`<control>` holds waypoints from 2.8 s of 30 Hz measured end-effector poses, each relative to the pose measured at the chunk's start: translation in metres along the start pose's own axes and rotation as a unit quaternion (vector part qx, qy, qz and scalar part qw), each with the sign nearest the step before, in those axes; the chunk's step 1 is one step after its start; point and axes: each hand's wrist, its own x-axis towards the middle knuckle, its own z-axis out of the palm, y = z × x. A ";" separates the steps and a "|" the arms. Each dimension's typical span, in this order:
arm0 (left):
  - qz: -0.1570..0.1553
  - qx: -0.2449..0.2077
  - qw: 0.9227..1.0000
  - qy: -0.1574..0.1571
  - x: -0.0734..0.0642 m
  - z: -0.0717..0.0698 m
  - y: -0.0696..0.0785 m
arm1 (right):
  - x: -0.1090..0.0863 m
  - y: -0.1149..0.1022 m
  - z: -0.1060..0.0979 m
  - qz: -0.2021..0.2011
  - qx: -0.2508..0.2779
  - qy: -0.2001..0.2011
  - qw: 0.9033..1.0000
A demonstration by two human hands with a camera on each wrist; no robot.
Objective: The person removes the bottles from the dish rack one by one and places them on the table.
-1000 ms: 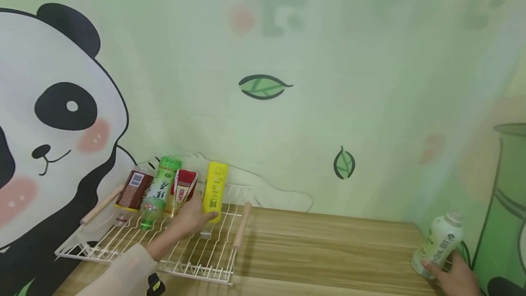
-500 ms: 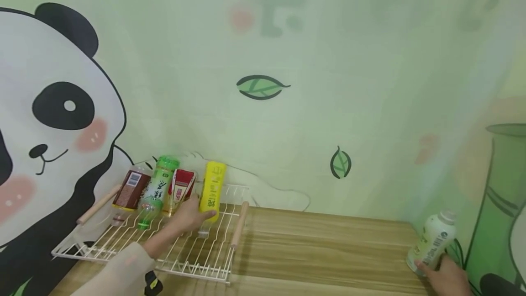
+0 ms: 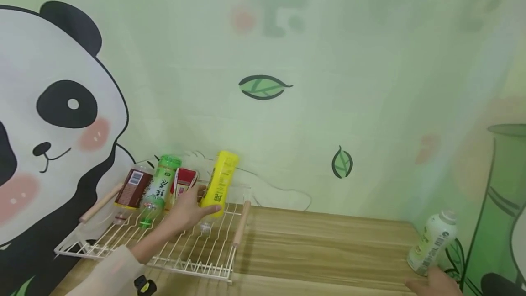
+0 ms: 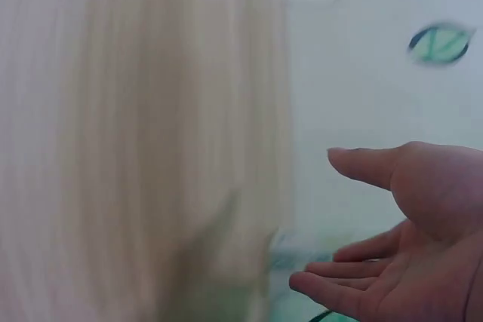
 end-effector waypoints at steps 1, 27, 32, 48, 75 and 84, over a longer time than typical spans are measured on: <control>0.011 -0.001 1.000 0.006 -0.002 -0.002 0.003 | -0.004 -0.011 -0.001 -0.013 -0.003 0.002 1.000; 0.273 0.162 0.947 0.040 -0.041 0.011 0.097 | -0.061 -0.269 -0.024 -0.403 -0.095 0.278 0.867; 0.304 0.185 0.935 0.013 -0.044 0.021 0.104 | -0.050 -0.289 -0.012 -0.436 -0.128 0.288 0.843; 0.329 0.232 0.915 -0.032 -0.055 0.028 0.106 | -0.043 -0.311 0.011 -0.451 -0.208 0.256 0.829; 0.346 0.288 0.893 -0.015 -0.045 0.036 0.100 | -0.039 -0.312 0.016 -0.441 -0.245 0.276 0.818; 0.288 0.164 0.942 -0.053 -0.030 -0.002 0.085 | -0.032 -0.292 -0.002 -0.416 -0.209 0.284 0.838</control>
